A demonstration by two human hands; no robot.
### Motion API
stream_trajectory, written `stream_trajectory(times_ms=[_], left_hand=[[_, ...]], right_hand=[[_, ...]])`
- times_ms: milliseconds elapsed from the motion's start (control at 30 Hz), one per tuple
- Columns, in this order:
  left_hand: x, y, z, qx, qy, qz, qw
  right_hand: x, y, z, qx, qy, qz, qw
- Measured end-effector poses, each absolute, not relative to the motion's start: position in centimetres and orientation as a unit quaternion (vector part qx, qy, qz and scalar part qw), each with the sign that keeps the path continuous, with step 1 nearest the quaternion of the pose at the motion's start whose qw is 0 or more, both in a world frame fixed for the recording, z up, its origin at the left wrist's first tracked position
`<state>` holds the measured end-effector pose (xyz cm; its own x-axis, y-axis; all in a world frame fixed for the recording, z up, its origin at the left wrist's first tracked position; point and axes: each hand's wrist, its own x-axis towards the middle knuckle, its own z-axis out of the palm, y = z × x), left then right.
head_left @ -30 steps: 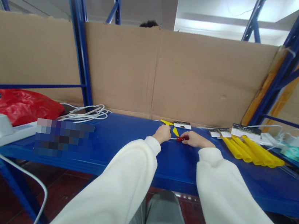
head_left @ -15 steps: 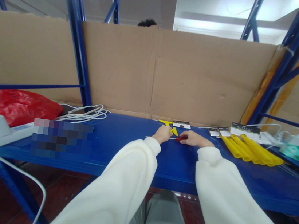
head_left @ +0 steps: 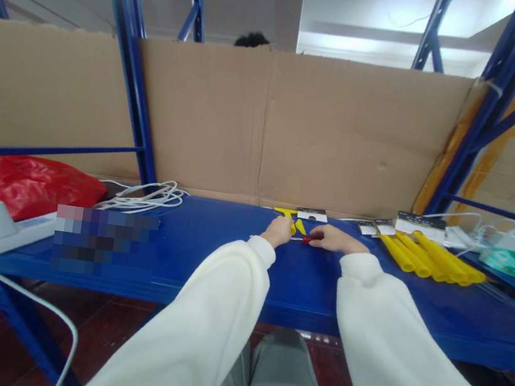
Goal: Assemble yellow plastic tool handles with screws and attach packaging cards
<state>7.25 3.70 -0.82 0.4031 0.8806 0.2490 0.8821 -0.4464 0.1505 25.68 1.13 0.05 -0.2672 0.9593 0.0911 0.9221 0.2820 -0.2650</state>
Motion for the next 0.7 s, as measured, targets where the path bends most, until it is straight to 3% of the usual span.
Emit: stream_trajectory(times_ms=[400,700], left_hand=[[7.2,1.6,0.8,-0.859,-0.507,-0.067,0.028],[7.4,2.2,0.3,-0.843,-0.529,-0.088,0.038]], right_hand=[[25.2,0.5,0.6,-0.605,-0.788,0.068,0.089],[25.6,1.0,0.2,-0.604,-0.789,0.062,0.099]])
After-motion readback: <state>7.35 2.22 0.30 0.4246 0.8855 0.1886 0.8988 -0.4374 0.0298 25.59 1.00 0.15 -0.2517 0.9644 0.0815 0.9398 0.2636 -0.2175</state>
